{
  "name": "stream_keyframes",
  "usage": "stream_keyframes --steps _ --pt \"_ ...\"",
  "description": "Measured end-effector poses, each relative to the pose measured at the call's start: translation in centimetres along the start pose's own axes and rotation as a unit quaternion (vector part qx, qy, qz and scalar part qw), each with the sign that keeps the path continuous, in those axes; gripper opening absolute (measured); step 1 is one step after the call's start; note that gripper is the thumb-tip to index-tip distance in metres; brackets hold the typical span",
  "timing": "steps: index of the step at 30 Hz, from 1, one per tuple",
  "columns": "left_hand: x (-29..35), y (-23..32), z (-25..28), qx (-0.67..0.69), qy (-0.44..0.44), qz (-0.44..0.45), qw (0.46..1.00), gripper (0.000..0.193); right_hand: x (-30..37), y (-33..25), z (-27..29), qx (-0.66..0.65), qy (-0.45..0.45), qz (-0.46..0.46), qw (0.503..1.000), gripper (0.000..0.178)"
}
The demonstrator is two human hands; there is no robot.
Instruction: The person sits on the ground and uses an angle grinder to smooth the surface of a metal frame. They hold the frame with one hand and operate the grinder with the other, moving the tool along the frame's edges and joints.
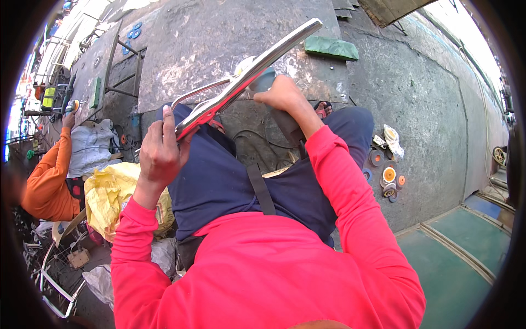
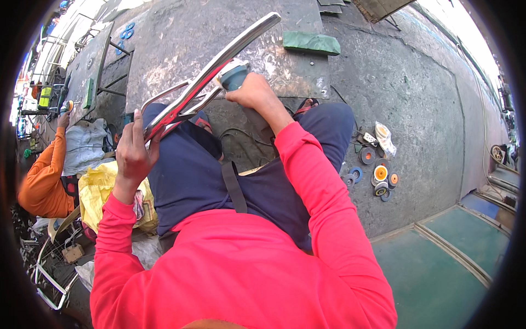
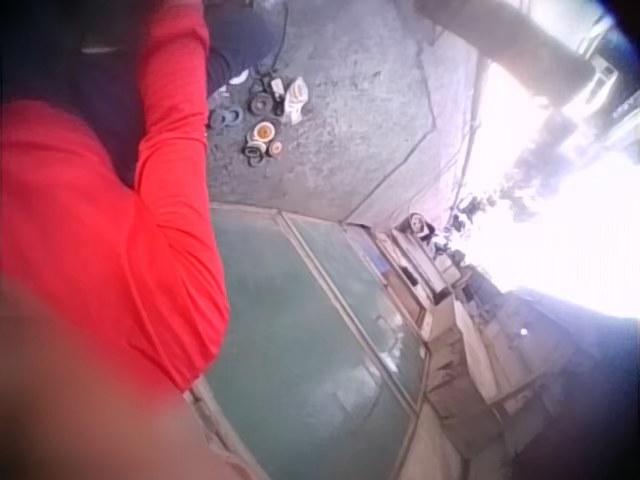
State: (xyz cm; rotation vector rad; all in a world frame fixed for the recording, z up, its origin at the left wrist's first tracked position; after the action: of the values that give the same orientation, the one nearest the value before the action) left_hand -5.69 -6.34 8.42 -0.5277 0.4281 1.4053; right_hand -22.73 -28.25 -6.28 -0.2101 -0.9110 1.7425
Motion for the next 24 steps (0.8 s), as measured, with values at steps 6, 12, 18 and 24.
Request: stream_keyframes --steps 6,12,18,24 --pt "-1.5 -2.3 -0.5 0.029 0.028 0.031 0.999 0.053 -1.7 3.2 2.8 -0.019 0.085 -0.054 0.995 0.057" --pt "-2.4 -5.3 -1.6 0.012 0.03 0.049 0.998 0.048 0.2 1.8 0.5 -0.035 0.035 -0.009 0.999 0.057" --pt "-3.0 -8.6 -2.6 0.019 0.009 0.091 0.996 0.043 0.4 1.1 -0.2 -0.041 -0.002 -0.018 0.999 0.056" --pt "-3.5 -9.8 -2.9 0.054 0.018 0.112 0.992 0.042 -1.1 3.8 1.3 -0.065 0.079 -0.047 0.994 0.056"
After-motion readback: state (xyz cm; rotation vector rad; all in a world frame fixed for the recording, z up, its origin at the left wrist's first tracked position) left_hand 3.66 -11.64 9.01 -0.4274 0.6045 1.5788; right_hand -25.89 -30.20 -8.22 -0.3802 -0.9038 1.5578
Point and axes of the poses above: each hand's wrist, its own x-axis away from the middle knuckle, its own z-axis out of the back of the hand, y = z × x, the point moved 5 cm from there along -x, towards the middle knuckle, and after that the axes turned 10 degrees about y, right-handed, at the moved point
